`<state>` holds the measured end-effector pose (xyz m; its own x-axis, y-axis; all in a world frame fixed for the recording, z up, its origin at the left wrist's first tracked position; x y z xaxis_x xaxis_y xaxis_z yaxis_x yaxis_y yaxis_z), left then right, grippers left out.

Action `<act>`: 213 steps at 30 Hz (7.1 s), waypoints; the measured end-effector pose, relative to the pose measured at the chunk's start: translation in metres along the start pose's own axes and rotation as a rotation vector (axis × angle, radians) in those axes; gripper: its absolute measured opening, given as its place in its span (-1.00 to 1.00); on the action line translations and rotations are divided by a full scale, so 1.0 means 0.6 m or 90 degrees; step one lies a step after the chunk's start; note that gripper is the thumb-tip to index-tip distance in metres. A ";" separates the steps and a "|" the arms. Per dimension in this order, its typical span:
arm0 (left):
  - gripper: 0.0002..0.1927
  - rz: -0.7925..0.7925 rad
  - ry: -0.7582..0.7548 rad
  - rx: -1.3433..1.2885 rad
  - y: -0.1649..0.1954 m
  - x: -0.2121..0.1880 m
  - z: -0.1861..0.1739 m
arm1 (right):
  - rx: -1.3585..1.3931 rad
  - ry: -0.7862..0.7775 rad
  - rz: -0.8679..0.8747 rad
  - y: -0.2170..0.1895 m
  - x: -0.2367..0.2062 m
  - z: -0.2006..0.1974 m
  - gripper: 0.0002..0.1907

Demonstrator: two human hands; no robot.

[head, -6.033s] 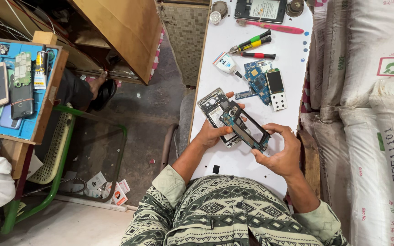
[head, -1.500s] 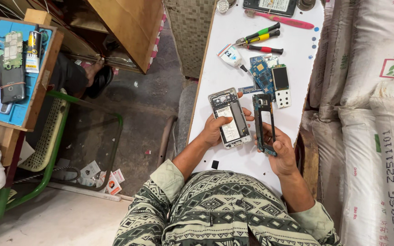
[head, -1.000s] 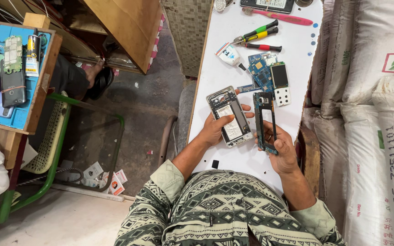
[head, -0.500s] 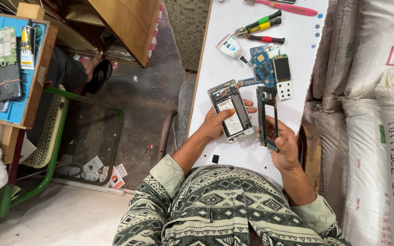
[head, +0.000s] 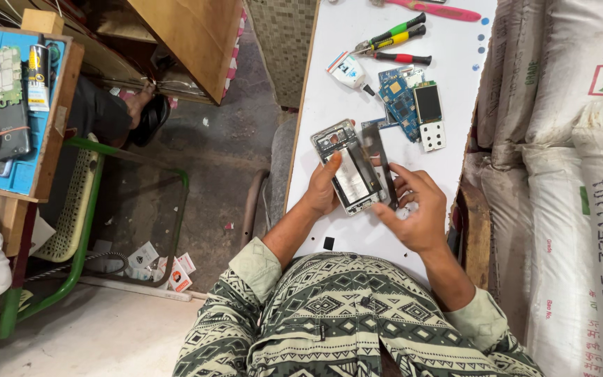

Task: The person disassembles a mobile phone at a workbench, separating the back cover and frame from the body and removing the battery. They use a pry tool to work along the edges, brush debris from the interior, pick at components with tweezers, and press the parts back together.

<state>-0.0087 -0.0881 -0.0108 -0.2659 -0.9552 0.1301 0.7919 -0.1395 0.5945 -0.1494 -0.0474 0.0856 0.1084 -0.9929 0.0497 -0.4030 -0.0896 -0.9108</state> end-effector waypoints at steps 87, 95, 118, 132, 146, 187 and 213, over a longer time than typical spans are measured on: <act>-0.09 0.128 0.058 0.059 0.036 0.009 0.004 | 0.320 -0.186 0.231 0.058 0.004 0.117 -0.15; -0.25 0.107 0.086 0.034 0.040 0.008 0.003 | 0.347 -0.194 0.252 0.068 0.006 0.118 -0.11; -0.24 0.064 0.086 0.017 0.035 0.006 0.003 | 0.433 -0.159 0.262 0.117 0.005 0.080 -0.53; -0.18 0.078 0.052 0.015 0.029 0.010 0.005 | 0.251 -0.116 0.159 0.077 0.004 0.065 -0.50; 0.04 0.078 0.019 -0.132 0.026 0.004 0.006 | 0.013 -0.090 0.120 0.050 -0.002 0.071 -0.40; 0.19 -0.028 -0.111 -0.287 0.035 0.019 0.036 | -0.461 -0.248 -0.302 -0.158 0.097 0.120 0.43; 0.18 -0.088 -0.002 -0.198 -0.002 0.013 0.014 | -0.389 -0.254 -0.320 -0.150 0.088 0.095 0.31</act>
<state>-0.0161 -0.0934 -0.0037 -0.3838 -0.9209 0.0673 0.8777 -0.3412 0.3364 -0.0553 -0.0876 0.1467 0.6662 -0.7333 0.1355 -0.6246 -0.6480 -0.4359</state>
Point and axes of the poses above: each hand's wrist, its own x-axis towards the middle knuckle, its own z-axis out of the palm, y = z × x, the point moved 10 cm from there along x, towards the middle knuckle, and after that the axes turned 9 degrees about z, right-handed, at the moved point
